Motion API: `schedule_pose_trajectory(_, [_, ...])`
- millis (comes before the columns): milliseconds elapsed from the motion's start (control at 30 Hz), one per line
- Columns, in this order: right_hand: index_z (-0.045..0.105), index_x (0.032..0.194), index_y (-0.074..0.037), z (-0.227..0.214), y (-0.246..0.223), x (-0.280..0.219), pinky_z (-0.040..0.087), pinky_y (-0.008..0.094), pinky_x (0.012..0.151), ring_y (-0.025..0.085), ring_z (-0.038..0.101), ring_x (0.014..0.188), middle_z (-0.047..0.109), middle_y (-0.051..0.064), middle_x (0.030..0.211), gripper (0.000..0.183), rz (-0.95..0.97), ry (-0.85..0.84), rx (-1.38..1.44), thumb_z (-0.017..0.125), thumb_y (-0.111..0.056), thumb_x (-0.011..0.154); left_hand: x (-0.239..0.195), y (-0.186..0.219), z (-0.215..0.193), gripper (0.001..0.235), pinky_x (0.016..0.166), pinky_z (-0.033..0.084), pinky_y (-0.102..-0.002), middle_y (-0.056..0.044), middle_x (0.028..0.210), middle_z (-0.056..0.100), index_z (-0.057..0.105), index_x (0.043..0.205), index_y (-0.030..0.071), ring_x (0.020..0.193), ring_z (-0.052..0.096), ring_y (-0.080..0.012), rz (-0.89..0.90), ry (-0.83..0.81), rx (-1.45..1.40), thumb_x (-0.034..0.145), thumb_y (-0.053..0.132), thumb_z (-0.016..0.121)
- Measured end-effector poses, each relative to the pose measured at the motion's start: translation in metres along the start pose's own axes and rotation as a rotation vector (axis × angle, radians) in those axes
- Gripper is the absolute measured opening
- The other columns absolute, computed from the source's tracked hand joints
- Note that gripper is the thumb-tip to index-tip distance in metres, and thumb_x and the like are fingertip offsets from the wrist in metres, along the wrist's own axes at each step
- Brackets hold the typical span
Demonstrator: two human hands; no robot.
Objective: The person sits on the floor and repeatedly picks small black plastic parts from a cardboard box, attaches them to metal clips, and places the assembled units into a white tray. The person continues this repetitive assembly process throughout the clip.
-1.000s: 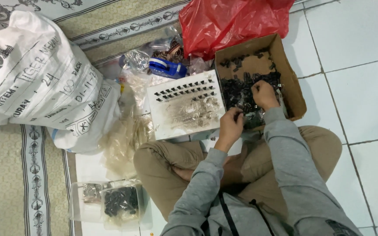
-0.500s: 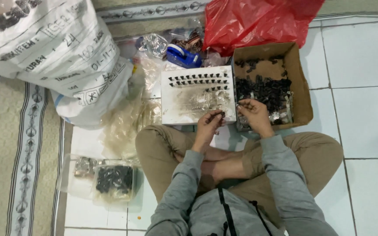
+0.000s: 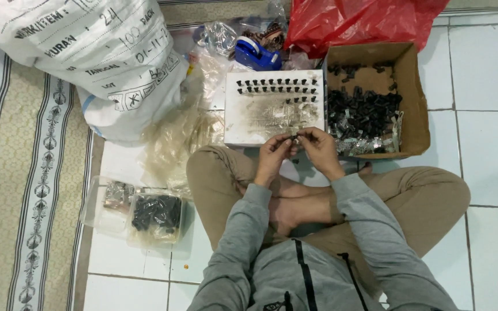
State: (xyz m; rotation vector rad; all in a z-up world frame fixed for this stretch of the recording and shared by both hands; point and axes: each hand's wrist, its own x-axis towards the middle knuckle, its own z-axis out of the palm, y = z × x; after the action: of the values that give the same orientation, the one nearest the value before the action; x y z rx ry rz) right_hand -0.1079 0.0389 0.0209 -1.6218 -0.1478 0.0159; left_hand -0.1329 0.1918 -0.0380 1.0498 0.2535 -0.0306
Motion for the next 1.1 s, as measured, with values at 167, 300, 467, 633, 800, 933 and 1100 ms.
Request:
schedule_pose_trajectory(167, [0.072,0.11,0.004,0.002,-0.001,0.005,0.058,0.035,0.07,0.015,0.064,0.08,0.065,0.012,0.081,0.015,-0.015,0.036,0.039,0.067,0.005,0.096,0.013,0.001,0.003,0.022,0.07,0.065,-0.034,-0.021,0.097,0.073,0.07,0.116,-0.005,0.083,0.074,-0.0244,0.032,-0.016,0.024,0.096,0.003,0.072])
schedule_pose_trajectory(300, [0.072,0.11,0.005,-0.003,0.003,0.01,0.059,0.038,0.069,0.015,0.064,0.082,0.063,0.012,0.08,0.015,-0.049,0.064,0.042,0.066,0.006,0.097,0.02,0.013,0.012,0.021,0.069,0.063,-0.031,-0.02,0.098,0.074,0.073,0.115,-0.002,0.085,0.072,-0.0212,0.037,-0.059,0.156,0.095,0.006,0.075])
schedule_pose_trajectory(467, [0.074,0.107,0.002,-0.005,-0.013,0.013,0.058,0.039,0.067,0.019,0.068,0.077,0.067,0.016,0.08,0.014,-0.046,0.083,-0.057,0.067,0.004,0.096,0.026,0.044,0.028,0.019,0.073,0.062,-0.035,-0.022,0.095,0.074,0.073,0.112,-0.007,0.083,0.072,-0.0229,0.037,-0.128,0.248,0.096,0.003,0.072])
schedule_pose_trajectory(633, [0.076,0.102,0.0,-0.005,-0.008,0.022,0.056,0.039,0.064,0.02,0.067,0.076,0.07,0.016,0.079,0.01,-0.049,0.078,-0.167,0.068,0.003,0.096,0.043,0.055,0.029,0.019,0.072,0.062,-0.036,-0.024,0.093,0.074,0.073,0.111,-0.008,0.081,0.072,-0.0239,0.034,-0.171,0.286,0.095,0.002,0.073])
schedule_pose_trajectory(800, [0.076,0.104,0.003,-0.008,0.013,0.027,0.056,0.037,0.061,0.02,0.067,0.076,0.071,0.021,0.084,0.013,0.023,0.105,-0.146,0.068,0.007,0.095,0.04,0.072,0.035,0.018,0.071,0.061,-0.036,-0.023,0.094,0.075,0.076,0.109,-0.004,0.082,0.07,-0.0235,0.01,-0.215,0.392,0.093,0.002,0.074])
schedule_pose_trajectory(933, [0.076,0.103,0.005,-0.005,0.005,0.027,0.057,0.038,0.063,0.021,0.067,0.079,0.071,0.024,0.086,0.013,0.071,0.105,-0.151,0.067,0.008,0.094,0.053,0.045,0.02,0.017,0.071,0.061,-0.036,-0.022,0.095,0.076,0.078,0.109,0.0,0.084,0.073,-0.0234,0.015,-0.213,0.386,0.094,0.006,0.076])
schedule_pose_trajectory(1100, [0.074,0.107,0.008,-0.002,0.001,0.028,0.059,0.038,0.068,0.021,0.068,0.085,0.072,0.026,0.092,0.012,0.027,0.153,-0.126,0.069,0.008,0.096,0.056,0.057,0.025,0.016,0.073,0.06,-0.037,-0.02,0.094,0.076,0.078,0.109,0.002,0.09,0.07,-0.021,0.077,-0.221,0.375,0.094,0.005,0.074])
